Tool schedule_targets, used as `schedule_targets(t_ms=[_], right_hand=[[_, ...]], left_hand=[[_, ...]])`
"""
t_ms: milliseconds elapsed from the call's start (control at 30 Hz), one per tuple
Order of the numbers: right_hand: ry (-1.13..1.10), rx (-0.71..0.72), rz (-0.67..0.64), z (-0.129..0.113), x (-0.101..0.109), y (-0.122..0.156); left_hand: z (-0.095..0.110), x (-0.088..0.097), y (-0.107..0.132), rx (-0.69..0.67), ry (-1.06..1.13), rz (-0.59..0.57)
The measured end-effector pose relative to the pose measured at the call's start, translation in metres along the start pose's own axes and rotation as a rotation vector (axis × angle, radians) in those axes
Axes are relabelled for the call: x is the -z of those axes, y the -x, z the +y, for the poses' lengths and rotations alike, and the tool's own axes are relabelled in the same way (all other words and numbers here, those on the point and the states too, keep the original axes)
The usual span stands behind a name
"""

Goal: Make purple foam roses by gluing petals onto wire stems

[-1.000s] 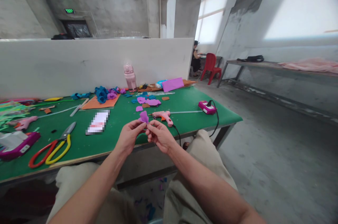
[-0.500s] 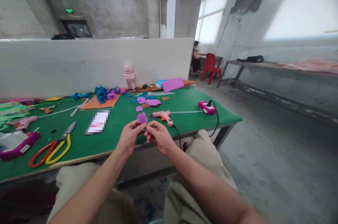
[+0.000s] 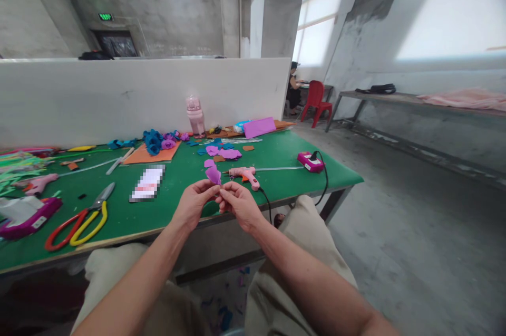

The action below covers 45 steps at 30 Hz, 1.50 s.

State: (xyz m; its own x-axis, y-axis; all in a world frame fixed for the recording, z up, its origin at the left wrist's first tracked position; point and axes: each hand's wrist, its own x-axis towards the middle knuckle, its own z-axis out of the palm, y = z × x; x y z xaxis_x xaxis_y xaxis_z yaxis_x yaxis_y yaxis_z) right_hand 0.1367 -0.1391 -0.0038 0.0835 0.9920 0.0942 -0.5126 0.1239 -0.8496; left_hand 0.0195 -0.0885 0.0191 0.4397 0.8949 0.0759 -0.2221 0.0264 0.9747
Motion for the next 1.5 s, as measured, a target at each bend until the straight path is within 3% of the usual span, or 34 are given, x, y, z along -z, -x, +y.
schedule_targets(t_ms=[400,900,1100,1500], right_hand=[[0.124,0.034,0.046,0.0061,-0.0042,0.0026],[-0.008,-0.063,-0.02,0.0037,0.0008,0.004],[-0.042,-0.107,-0.039,0.0019,0.0026,0.0036],[-0.045,-0.078,-0.054,0.002,0.0029,0.0041]], left_hand=[[0.0,-0.0069,0.0025,-0.033,-0.094,0.117],[-0.0035,-0.0019,0.0009,-0.003,-0.002,0.02],[-0.0059,-0.0027,0.0001,-0.008,0.008,0.05],[-0.0065,-0.0021,0.0006,0.035,0.025,0.003]])
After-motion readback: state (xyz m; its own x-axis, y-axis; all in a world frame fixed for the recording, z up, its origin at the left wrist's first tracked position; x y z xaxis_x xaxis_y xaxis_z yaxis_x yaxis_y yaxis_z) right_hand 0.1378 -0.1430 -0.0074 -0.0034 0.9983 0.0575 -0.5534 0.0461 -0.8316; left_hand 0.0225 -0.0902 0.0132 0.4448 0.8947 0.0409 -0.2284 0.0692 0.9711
